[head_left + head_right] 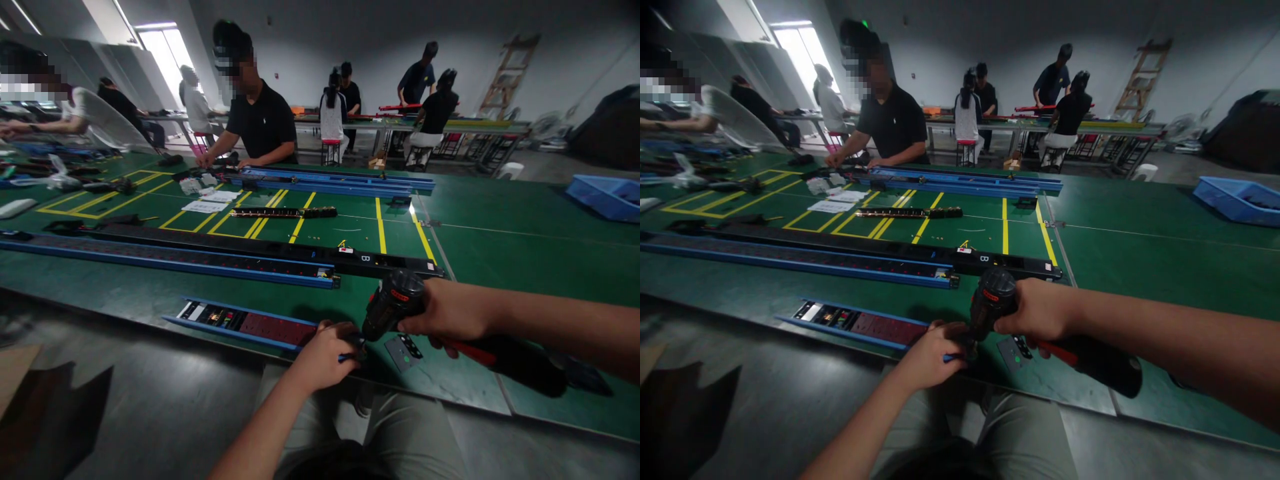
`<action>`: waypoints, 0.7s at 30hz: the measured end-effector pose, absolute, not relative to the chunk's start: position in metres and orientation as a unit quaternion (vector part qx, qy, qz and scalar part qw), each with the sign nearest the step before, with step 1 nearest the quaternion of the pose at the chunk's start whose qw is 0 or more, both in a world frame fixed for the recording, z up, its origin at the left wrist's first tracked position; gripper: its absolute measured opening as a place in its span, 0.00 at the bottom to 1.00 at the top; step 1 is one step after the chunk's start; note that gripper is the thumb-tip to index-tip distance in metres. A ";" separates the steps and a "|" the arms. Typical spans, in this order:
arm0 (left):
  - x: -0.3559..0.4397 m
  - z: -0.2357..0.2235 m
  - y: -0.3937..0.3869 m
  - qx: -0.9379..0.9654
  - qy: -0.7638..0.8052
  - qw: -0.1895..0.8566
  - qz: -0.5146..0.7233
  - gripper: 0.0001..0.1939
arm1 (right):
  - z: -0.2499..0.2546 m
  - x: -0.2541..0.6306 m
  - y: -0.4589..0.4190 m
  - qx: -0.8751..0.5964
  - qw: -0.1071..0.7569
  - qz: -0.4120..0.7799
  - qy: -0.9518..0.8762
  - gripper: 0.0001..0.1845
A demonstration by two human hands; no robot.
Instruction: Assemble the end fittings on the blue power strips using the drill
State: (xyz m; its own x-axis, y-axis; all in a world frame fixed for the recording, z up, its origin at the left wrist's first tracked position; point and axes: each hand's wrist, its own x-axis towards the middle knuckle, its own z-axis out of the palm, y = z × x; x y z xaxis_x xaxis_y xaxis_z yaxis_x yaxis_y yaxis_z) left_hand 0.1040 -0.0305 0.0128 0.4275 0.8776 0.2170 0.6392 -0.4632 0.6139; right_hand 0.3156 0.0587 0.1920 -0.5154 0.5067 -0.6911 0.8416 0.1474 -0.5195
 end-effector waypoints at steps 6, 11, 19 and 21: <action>0.104 0.014 -0.031 0.815 0.464 0.229 0.262 0.04 | 0.194 0.311 0.058 0.470 0.183 -0.480 0.718 0.17; 0.104 0.013 -0.031 0.812 0.466 0.231 0.264 0.05 | 0.194 0.308 0.062 0.470 0.211 -0.534 0.671 0.18; 0.103 0.010 -0.031 0.811 0.468 0.233 0.265 0.05 | 0.197 0.302 0.063 0.488 0.245 -0.538 0.642 0.07; 0.103 0.010 -0.031 0.812 0.467 0.230 0.264 0.04 | 0.198 0.301 0.063 0.493 0.248 -0.530 0.644 0.06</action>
State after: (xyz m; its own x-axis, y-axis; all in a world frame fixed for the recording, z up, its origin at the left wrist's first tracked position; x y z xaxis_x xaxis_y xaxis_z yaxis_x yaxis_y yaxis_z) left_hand 0.1031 -0.0307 0.0097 0.4249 0.8795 0.2143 0.6359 -0.4585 0.6208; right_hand 0.3008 0.0631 0.1975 -0.3914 0.3716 -0.8419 0.8974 -0.0486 -0.4386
